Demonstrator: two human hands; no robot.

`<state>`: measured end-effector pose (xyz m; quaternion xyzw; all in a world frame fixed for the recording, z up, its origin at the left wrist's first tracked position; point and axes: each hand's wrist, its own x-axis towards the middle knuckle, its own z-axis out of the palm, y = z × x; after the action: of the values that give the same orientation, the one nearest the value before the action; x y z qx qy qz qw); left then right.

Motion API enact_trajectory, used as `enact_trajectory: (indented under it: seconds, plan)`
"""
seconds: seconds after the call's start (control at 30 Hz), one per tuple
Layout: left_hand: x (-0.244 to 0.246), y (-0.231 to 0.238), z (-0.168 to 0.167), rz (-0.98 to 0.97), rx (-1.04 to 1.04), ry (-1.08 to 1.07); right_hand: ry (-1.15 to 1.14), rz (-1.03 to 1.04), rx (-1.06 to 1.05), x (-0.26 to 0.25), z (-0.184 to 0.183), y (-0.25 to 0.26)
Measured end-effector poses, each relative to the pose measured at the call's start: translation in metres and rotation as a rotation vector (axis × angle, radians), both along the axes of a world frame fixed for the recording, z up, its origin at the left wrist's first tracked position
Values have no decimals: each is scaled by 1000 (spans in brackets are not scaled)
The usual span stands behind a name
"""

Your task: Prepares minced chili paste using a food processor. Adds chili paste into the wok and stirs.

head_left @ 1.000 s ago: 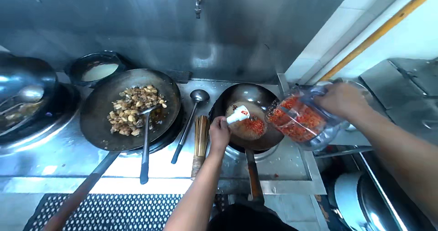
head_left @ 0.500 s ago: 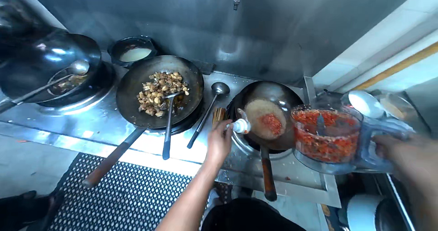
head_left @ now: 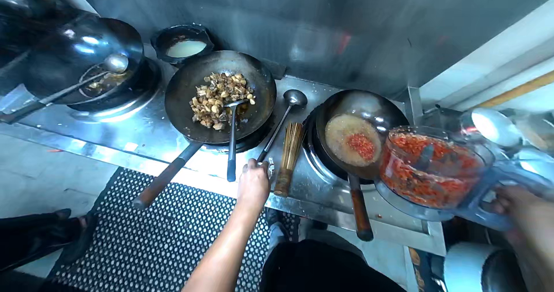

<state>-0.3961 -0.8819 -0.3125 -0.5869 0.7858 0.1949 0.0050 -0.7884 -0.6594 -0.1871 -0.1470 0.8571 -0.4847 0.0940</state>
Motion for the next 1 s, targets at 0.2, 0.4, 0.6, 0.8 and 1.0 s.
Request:
enact_trajectory:
  seconds: [0.2,0.4,0.6,0.8,1.0]
  plan:
    - [-3,0,-31,-45,35,-39,-3,72,-92,-8,-8,5]
    - [-19,16,-22,8,1,-34,-62,143,-150,-34,-11,31]
    - [-32,152,-68,757,-220,539,-76,188,-214,-70,-20,76]
    - [-104,235,-215,1452,793,1038,-46,230,-190,-91,-4,99]
    - [-139,216,-218,1608,679,1579,-65,350,-210,-105,15,107]
